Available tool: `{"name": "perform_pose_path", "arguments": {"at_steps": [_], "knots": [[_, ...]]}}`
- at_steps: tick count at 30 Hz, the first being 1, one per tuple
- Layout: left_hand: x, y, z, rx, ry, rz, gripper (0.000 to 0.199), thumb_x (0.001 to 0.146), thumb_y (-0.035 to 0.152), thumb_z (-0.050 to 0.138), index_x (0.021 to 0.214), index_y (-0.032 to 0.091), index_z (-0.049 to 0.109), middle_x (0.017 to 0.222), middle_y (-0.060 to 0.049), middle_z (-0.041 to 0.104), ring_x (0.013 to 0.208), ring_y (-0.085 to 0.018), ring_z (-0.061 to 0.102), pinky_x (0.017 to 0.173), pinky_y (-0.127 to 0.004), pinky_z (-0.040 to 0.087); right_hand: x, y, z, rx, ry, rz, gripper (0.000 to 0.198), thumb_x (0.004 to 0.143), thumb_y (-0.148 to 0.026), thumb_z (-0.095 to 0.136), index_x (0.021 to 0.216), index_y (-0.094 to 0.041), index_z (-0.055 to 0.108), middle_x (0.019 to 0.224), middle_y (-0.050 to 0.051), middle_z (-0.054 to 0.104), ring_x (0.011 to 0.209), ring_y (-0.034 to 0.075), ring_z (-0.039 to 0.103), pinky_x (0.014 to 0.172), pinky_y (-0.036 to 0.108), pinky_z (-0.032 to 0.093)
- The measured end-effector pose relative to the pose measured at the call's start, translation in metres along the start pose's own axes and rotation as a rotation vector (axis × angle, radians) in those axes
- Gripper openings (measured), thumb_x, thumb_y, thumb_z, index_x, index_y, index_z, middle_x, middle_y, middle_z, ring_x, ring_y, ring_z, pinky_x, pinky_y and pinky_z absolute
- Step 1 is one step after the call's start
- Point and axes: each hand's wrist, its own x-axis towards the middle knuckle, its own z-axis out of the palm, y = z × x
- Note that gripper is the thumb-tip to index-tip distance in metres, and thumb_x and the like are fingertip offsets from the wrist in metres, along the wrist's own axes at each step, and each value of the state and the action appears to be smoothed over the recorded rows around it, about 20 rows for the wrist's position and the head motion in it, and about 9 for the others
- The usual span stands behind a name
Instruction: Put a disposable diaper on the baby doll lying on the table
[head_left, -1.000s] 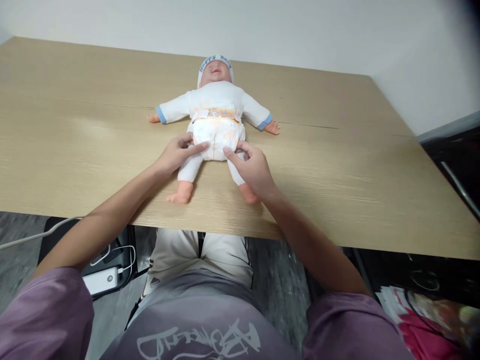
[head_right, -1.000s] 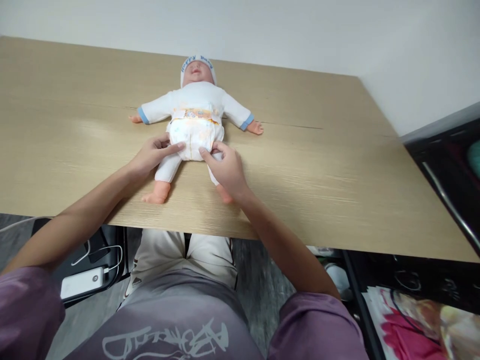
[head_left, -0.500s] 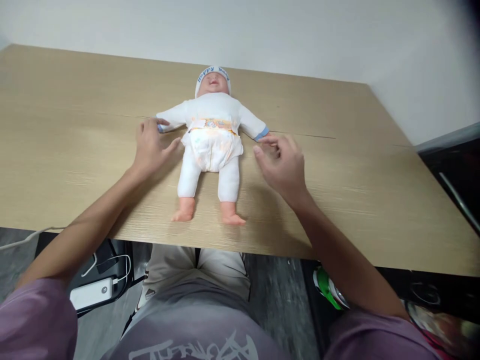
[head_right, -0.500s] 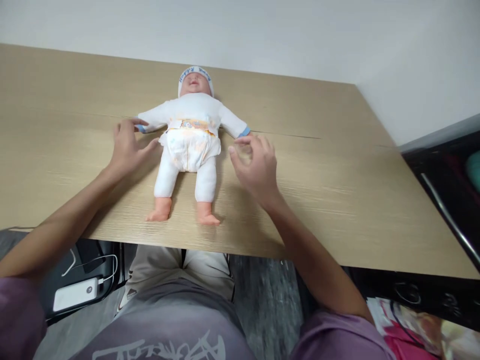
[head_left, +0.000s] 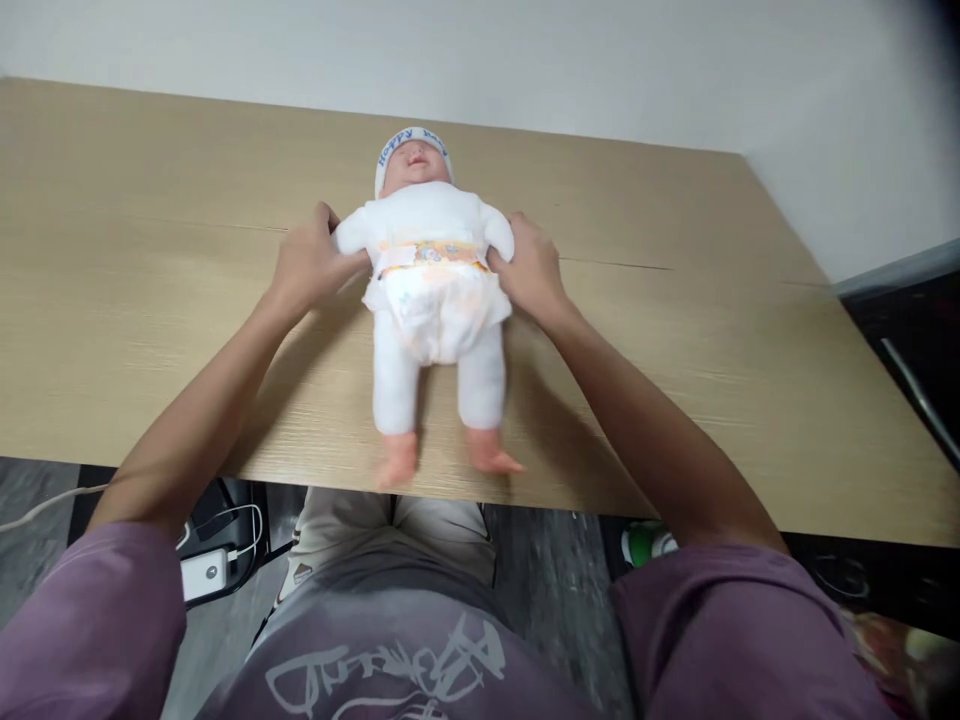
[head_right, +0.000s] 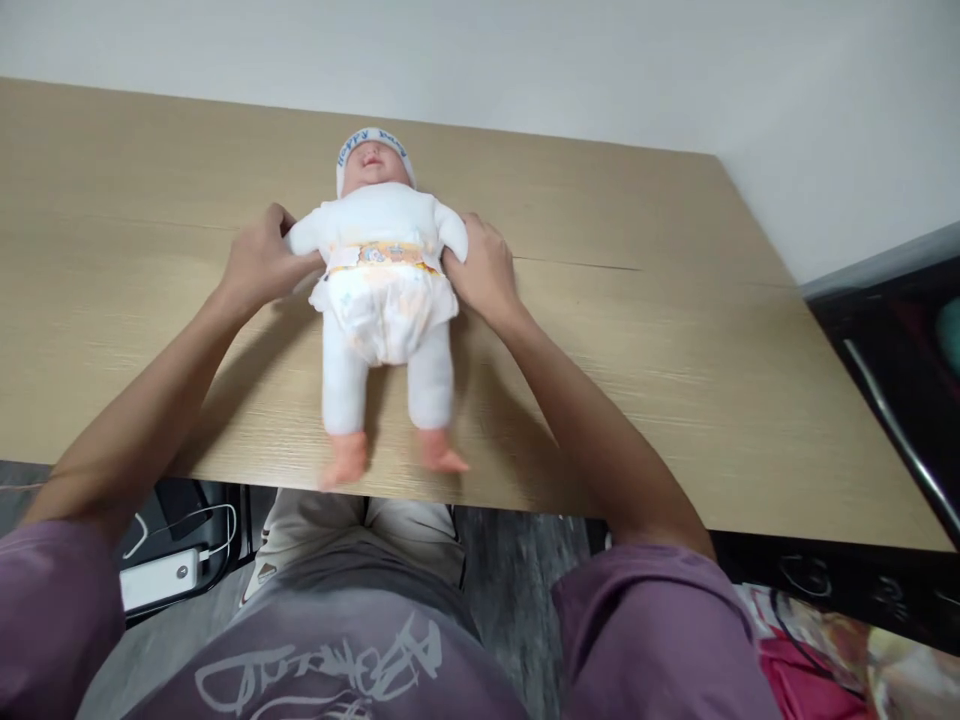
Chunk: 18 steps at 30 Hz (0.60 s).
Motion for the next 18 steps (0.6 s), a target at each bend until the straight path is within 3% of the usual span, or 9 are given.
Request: {"name": "perform_pose_path", "arguments": {"at_steps": [3,5,7,9,11,14,18], "knots": [[-0.097,0.013,-0.027,-0.073,-0.088,0.043,0.061,0.088,0.056,0.101,0.120,0.024,0.060,0.109,-0.012,0.073,0.106,-0.038,0.070,0.090,-0.045,0.048,-0.054,-0.008,-0.052,0.076,-0.068,-0.119,0.044,0.102,-0.019,0.067,0.145,-0.018,0.072,0.139,0.018,0.082,0.120,0.033,0.073,0.106,0.048,0.056],[-0.181,0.009,-0.039,-0.111,-0.193,0.072,0.062,0.084,0.061,0.097,0.119,0.028,0.057,0.102,-0.009,0.071,0.090,-0.035,0.067,0.077,-0.043,0.045,-0.108,-0.011,-0.088,0.105,-0.110,-0.260,0.052,0.102,-0.024,0.066,0.153,-0.025,0.072,0.141,0.017,0.081,0.125,0.039,0.073,0.109,0.057,0.058],[-0.270,-0.005,-0.042,-0.138,-0.353,0.056,0.058,0.080,0.062,0.096,0.115,0.033,0.060,0.100,-0.007,0.072,0.088,-0.036,0.068,0.075,-0.047,0.049,-0.172,-0.016,-0.115,0.129,-0.165,-0.323,0.051,0.102,-0.036,0.072,0.153,-0.037,0.074,0.137,0.014,0.082,0.124,0.045,0.074,0.106,0.065,0.061],[-0.351,-0.025,-0.037,-0.112,-0.477,0.008,0.050,0.076,0.057,0.096,0.106,0.033,0.063,0.102,-0.009,0.074,0.092,-0.040,0.071,0.079,-0.052,0.055,-0.238,-0.025,-0.130,0.111,-0.282,-0.298,0.061,0.102,-0.032,0.073,0.160,-0.048,0.071,0.130,0.012,0.083,0.119,0.046,0.077,0.101,0.065,0.064],[-0.414,-0.047,-0.029,-0.117,-0.584,-0.043,0.044,0.074,0.052,0.096,0.102,0.032,0.069,0.109,-0.012,0.079,0.100,-0.044,0.076,0.085,-0.057,0.061,-0.296,-0.039,-0.131,0.101,-0.362,-0.311,0.073,0.100,-0.022,0.071,0.166,-0.052,0.066,0.127,0.009,0.083,0.115,0.042,0.079,0.098,0.061,0.066],[-0.461,-0.079,-0.028,-0.201,-0.692,-0.120,0.044,0.080,0.053,0.095,0.114,0.032,0.077,0.118,-0.011,0.081,0.105,-0.042,0.079,0.089,-0.055,0.065,-0.351,-0.057,-0.114,0.138,-0.464,-0.323,0.076,0.103,-0.016,0.068,0.172,-0.048,0.061,0.135,0.009,0.082,0.118,0.036,0.081,0.100,0.052,0.067],[-0.463,-0.135,-0.064,-0.425,-0.956,-0.298,0.040,0.093,0.062,0.091,0.127,0.043,0.084,0.131,-0.004,0.084,0.122,-0.036,0.079,0.111,-0.051,0.062,-0.365,-0.065,-0.074,0.239,-0.538,-0.307,0.065,0.105,-0.019,0.068,0.167,-0.037,0.065,0.144,0.011,0.079,0.128,0.034,0.080,0.104,0.047,0.068]]}}
